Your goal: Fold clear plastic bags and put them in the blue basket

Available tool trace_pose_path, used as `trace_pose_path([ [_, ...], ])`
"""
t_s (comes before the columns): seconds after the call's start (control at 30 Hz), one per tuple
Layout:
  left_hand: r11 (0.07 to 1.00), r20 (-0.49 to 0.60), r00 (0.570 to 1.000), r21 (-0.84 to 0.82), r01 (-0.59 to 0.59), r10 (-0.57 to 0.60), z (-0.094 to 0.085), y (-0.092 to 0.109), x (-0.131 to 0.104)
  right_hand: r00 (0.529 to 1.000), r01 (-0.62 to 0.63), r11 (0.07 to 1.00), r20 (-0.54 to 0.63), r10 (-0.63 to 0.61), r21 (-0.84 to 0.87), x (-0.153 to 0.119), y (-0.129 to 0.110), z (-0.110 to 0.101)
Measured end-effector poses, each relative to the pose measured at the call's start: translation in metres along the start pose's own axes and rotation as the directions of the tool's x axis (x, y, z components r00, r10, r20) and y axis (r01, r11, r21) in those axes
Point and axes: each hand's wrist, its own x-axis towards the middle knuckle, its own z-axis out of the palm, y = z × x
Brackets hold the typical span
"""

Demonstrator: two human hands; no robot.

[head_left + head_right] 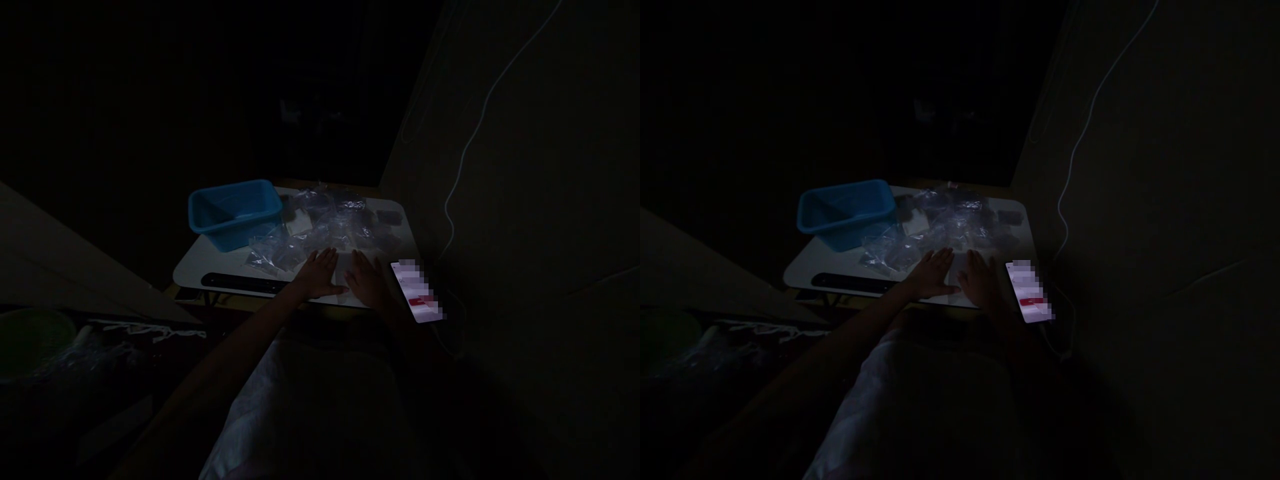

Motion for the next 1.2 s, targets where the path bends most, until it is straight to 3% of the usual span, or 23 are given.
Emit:
trace_pose_path([
  [0.17,1.000,0.018,1.000,0.007,0.004,-0.004,-0.002,0.001,-0.001,0.999,-0.050,0.996,0.011,0.051,-0.074,-0.002,0.001,0.003],
  [0.43,1.000,0.015,1.000,0.009,0.009,-0.009,-0.002,0.001,0.000,0.983,-0.163,0.986,-0.090,0.158,-0.048,-0.004,0.006,0.004],
  [0.5,1.000,0.013,1.000,0.006,0.007,-0.007,-0.001,0.000,0.000,0.988,-0.122,0.992,-0.102,0.119,-0.023,-0.004,0.006,0.002],
  [0.63,1.000,0.018,1.000,0.007,0.009,-0.009,-0.001,0.000,0.002,0.994,0.099,0.995,-0.046,-0.099,0.002,-0.004,0.005,-0.003],
  [0.73,1.000,0.018,1.000,0.007,0.011,-0.011,-0.001,0.000,0.002,0.989,0.147,0.989,0.018,-0.147,-0.007,-0.004,0.002,-0.006],
  [1.07,1.000,-0.011,1.000,0.010,-0.007,0.007,0.003,-0.003,0.001,0.996,0.082,0.996,0.035,-0.081,-0.035,-0.002,-0.001,-0.002],
  [1.2,1.000,0.022,1.000,0.005,0.003,-0.003,-0.001,-0.003,0.002,0.999,-0.041,0.999,-0.021,0.040,-0.036,-0.003,0.001,-0.006],
])
